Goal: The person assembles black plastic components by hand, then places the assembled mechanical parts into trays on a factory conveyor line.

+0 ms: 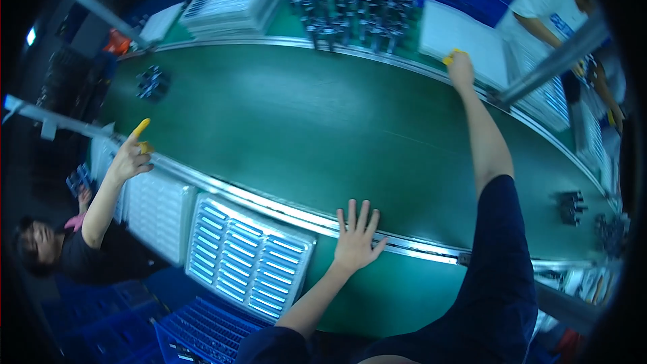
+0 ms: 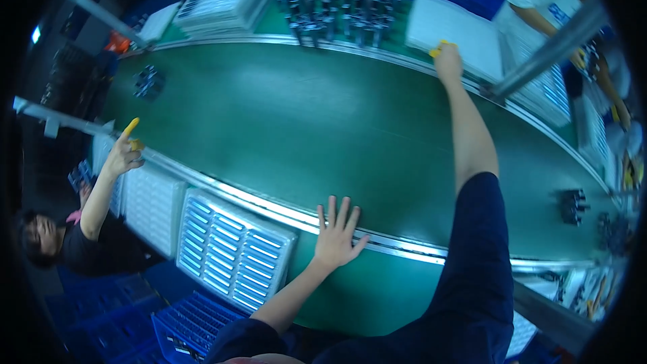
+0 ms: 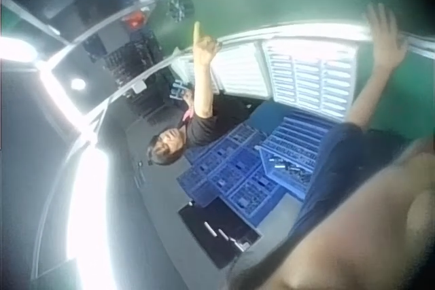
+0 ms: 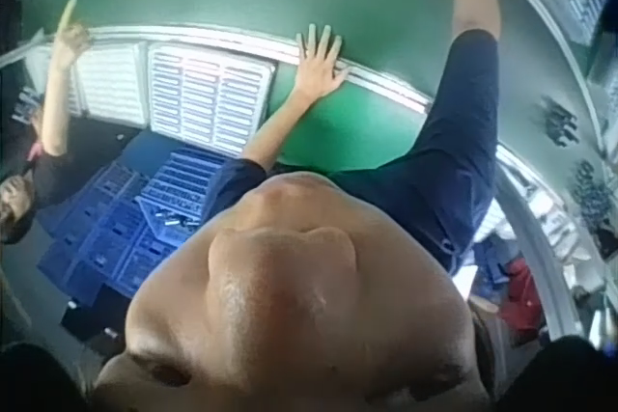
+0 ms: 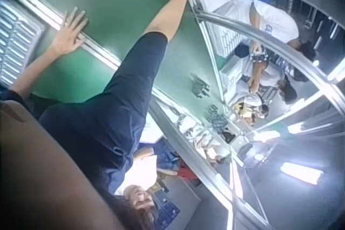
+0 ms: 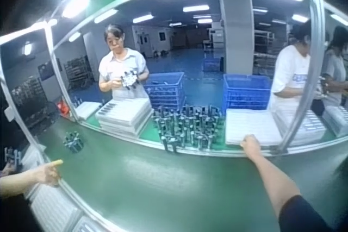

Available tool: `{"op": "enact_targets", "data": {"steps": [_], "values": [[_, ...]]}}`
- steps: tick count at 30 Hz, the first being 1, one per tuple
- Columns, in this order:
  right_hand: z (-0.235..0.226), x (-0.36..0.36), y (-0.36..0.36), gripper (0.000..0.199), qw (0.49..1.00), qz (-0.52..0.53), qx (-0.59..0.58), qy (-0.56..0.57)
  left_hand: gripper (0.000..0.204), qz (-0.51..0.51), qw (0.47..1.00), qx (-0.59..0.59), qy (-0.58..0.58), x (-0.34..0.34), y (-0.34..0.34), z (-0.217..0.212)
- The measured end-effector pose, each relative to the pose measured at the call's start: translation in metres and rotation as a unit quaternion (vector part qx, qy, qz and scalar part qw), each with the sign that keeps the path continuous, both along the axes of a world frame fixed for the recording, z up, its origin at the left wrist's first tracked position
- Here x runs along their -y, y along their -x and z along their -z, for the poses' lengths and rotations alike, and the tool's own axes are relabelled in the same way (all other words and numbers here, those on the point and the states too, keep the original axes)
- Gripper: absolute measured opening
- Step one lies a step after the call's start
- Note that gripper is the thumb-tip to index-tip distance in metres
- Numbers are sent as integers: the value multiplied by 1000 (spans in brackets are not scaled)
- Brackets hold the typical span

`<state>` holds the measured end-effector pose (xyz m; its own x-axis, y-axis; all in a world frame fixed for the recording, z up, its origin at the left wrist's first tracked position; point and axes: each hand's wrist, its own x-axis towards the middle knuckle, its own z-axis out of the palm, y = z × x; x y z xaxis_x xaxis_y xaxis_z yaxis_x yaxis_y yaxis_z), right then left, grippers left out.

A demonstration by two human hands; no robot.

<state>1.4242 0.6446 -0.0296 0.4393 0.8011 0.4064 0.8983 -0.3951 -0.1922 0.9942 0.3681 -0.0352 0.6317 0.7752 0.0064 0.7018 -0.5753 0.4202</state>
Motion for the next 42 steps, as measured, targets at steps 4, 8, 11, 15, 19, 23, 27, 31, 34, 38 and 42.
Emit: {"op": "enact_targets", "data": {"steps": [4,8,11,15,19,23,27,31,34,38,42], "values": [[-8,-9,29,20,995,13,-91,40,67,-10,999,-30,-6,-3,9,1],[-18,-10,31,21,996,2,-76,41,68,-17,999,-32,-15,-4,14,-3],[-27,-2,21,22,998,-8,-53,45,70,-13,1000,-17,-13,-3,10,-8],[-26,34,118,24,998,-25,-12,-49,71,-5,999,-34,1,1,38,-16],[-2,63,195,25,973,-196,-116,-31,72,-4,1000,-17,0,4,38,-15],[4,90,245,22,955,-241,-147,89,73,5,1000,-23,-3,8,33,-13],[-5,106,278,26,936,-312,-129,95,75,8,1000,4,3,14,34,-6],[-13,51,275,22,975,-163,-107,103,76,-40,999,12,3,11,52,5],[12,3,258,33,983,22,-177,34,77,-85,996,-14,8,11,90,18],[60,-14,22,27,848,-194,442,220,79,-62,993,96,28,16,69,13],[69,-33,19,58,997,-51,62,11,81,-71,995,71,-5,40,114,-7]]}}
